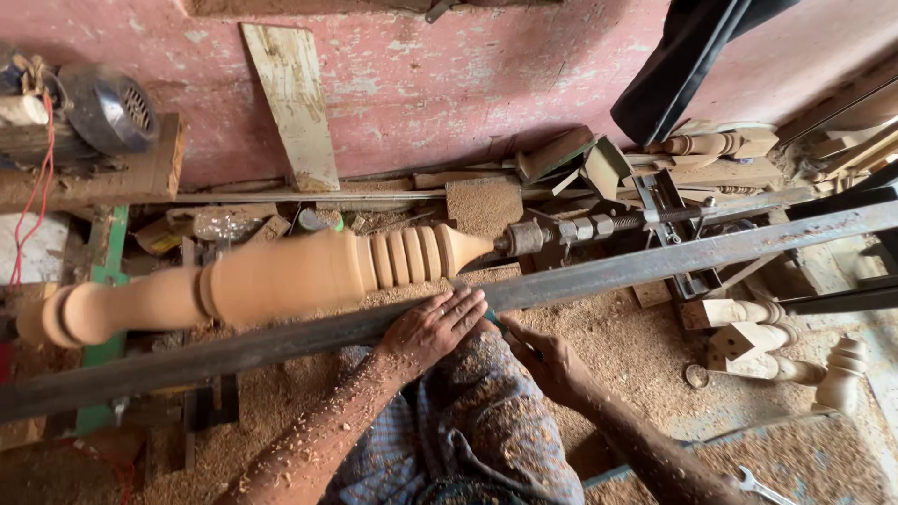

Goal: The person uses a chisel to shape a rotating wooden spindle on a lathe. They carefully carve grooves and contours into the wood, creating a decorative pattern while wood shavings accumulate on the floor.

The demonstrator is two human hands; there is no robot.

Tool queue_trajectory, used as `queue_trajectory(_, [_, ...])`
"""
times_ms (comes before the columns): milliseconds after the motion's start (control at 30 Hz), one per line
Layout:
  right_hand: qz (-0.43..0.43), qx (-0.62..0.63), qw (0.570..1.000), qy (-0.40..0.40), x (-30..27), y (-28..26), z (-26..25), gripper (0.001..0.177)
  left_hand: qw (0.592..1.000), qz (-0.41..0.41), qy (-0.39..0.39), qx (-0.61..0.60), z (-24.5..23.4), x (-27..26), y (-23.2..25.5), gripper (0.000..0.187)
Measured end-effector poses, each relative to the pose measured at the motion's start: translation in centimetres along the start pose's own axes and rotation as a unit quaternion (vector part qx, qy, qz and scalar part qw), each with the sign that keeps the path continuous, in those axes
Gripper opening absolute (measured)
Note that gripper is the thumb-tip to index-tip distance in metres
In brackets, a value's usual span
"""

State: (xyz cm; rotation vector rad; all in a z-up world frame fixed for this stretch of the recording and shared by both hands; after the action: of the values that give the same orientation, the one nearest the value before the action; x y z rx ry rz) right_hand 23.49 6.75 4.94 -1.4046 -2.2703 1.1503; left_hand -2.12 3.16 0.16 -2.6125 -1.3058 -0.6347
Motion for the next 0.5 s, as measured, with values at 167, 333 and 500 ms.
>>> queue_trajectory(167, [0.021, -0.017, 0.999, 0.019, -0.6, -0.2, 1.7, 0.051, 0.998, 0.023, 0.055, 0.032, 0.2, -0.5, -0.6, 0.047])
queue_trajectory(333, [0.01, 0.081, 0.994, 0.071, -1.7, -0.4, 4.4, 0.049, 0.994, 0.034, 0.07, 0.075, -0.1, -0.7, -0.4, 0.041])
queue_trajectory(500, [0.098, 0.054, 0.991, 0.069, -2.3, -2.3, 5.9, 0.048, 0.994, 0.04, 0.066, 0.082, -0.4, -0.8, -0.5, 0.039])
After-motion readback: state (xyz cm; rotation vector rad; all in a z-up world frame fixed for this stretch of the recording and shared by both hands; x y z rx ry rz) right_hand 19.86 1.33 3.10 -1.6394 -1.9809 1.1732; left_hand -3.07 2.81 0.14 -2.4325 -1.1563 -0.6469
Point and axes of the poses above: each hand's wrist, its own x-axis towards the middle knuckle, its own z-axis out of the palm, y = z × x, the point moved 1 cm from there along x, towards the middle knuckle, and after that the axes turned 8 degrees about y, right-handed, at the moved point
